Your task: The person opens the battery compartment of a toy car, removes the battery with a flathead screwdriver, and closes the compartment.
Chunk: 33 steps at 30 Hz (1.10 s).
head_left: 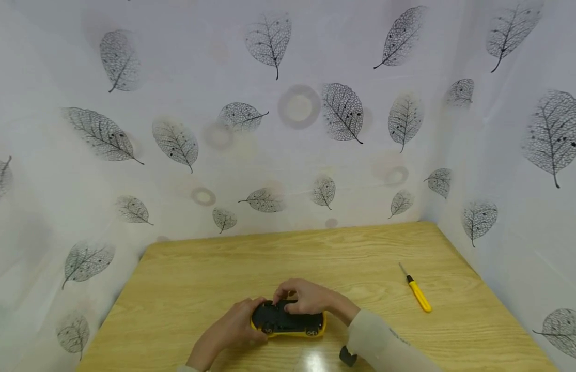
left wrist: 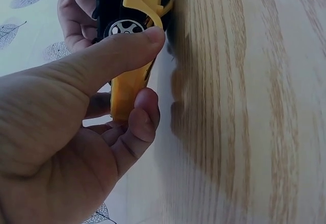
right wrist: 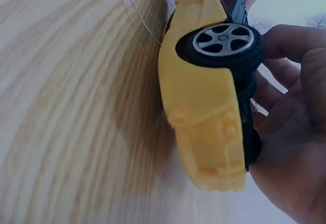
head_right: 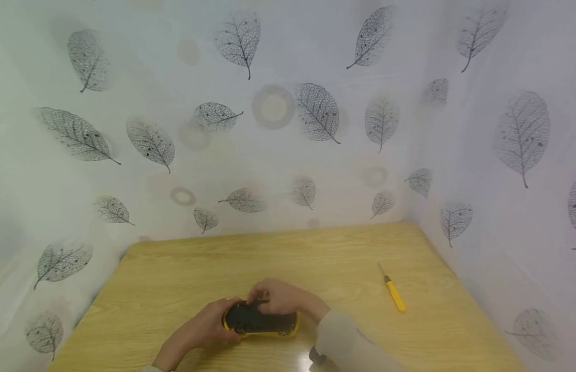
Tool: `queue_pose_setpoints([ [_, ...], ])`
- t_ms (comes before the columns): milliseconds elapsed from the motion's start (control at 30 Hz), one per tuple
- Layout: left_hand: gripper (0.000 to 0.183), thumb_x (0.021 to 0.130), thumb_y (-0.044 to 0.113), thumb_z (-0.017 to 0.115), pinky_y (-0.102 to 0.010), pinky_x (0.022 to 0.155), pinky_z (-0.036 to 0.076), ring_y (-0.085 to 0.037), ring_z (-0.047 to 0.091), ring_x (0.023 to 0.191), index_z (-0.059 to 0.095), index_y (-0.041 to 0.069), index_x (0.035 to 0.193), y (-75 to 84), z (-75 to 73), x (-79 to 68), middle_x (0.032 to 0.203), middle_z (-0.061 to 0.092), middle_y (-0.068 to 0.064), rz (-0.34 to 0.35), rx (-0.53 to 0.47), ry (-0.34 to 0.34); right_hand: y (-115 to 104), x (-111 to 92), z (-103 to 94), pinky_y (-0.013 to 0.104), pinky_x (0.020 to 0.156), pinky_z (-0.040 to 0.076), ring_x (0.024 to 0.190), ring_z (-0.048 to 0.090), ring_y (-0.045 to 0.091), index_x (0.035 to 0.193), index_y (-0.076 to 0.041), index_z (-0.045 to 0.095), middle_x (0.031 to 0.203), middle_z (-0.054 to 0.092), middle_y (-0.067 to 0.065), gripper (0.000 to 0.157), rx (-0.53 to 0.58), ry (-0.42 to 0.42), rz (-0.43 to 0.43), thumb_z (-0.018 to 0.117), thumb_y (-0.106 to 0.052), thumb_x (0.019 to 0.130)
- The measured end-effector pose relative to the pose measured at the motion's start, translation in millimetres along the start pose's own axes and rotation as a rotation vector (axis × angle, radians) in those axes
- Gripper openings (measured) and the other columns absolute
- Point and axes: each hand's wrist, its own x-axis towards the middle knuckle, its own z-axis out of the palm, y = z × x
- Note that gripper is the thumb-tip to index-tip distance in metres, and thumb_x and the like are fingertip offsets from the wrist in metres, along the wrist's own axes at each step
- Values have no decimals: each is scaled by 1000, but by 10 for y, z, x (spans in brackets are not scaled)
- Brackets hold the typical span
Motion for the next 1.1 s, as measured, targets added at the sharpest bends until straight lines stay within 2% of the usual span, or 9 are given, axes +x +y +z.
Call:
queue_pose_setpoints([
  [267,75,77,30,93,-47,88,52,-24,63,102,59,-1,137,265,-88,-46,118,66,-11,-32,0,-2,28,6,-48,27,91,52,97,66,8,122,-8,73,109,73,-6,25,123,38,30,66,-9,98],
  [433,73,76,27,93,-44,91,51,-23,63,104,60,2,136,288,-81,-51,119,67,-9,-35,24,0,35,11,-66,27,84,54,93,68,9,118,-8,76,107,74,-6,22,159,33,35,67,-9,98],
  [567,74,75,26,93,-45,91,51,-24,62,103,60,0,136,280,-73,-66,117,66,-10,-40,33,4,29,4,-83,27,84,54,94,69,9,117,-8,76,107,75,-7,21,188,35,40,67,-9,98],
  [767,74,75,25,93,-41,88,51,-21,61,99,60,-1,135,279,-72,-51,116,67,-10,-33,41,6,11,-13,-122,28,83,55,95,68,13,118,0,75,114,74,11,23,300,92,41,69,-8,98],
  [933,75,74,25,94,-41,88,52,-20,62,99,59,-3,135,299,-75,-57,116,67,-10,-19,55,13,10,-27,-132,27,82,55,98,68,14,121,4,72,124,69,25,26,366,143,46,68,-9,99],
  [1100,75,74,24,94,-39,86,52,-19,61,97,59,-3,134,292,-75,-65,113,66,-10,-16,51,14,12,-76,-166,29,87,55,104,68,18,123,8,70,128,64,32,28,404,222,44,67,-10,101],
])
